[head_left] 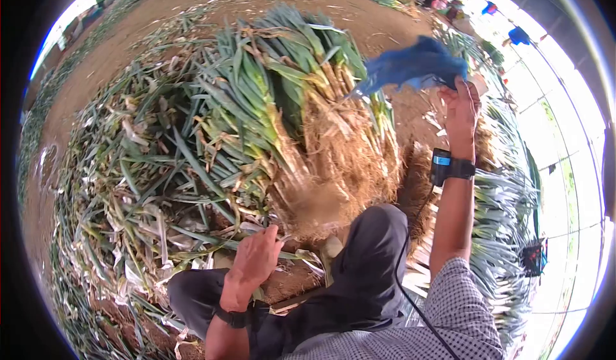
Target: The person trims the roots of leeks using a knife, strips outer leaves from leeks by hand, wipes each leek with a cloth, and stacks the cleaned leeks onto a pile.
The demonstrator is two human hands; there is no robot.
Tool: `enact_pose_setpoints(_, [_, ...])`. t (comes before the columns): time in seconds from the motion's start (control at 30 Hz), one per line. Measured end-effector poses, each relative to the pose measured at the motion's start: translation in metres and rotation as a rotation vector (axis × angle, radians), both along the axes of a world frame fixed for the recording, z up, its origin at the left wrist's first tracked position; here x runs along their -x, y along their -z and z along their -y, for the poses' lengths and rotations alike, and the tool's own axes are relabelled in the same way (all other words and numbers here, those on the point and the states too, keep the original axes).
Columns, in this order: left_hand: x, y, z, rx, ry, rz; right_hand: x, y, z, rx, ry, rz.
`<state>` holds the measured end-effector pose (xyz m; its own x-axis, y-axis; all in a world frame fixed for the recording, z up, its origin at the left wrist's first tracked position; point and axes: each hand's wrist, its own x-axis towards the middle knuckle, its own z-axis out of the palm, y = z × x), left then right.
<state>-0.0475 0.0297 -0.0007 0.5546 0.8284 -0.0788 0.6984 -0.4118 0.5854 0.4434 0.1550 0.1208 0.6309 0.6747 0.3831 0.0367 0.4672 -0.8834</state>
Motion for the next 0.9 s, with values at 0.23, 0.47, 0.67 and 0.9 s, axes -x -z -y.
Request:
enact_pose_setpoints(0.23, [-0.006,0.004,0.008,0.194,0.027,0.097,-0.079,-0.002,0.079,0.230,0.254,0.386])
enact_pose_setpoints(0.47, [-0.011,0.011,0.012,0.247,-0.025,0.084,-0.110,0.046,0.095,0.469,0.266,0.231])
enact_pose_setpoints(0.67, [-0.021,0.022,0.006,0.297,-0.016,0.081,-0.093,0.102,0.065,0.631,0.162,0.253])
enact_pose_setpoints(0.9, [-0.028,0.027,-0.004,0.312,0.075,0.005,0.011,0.100,0.023,0.544,-0.116,0.841])
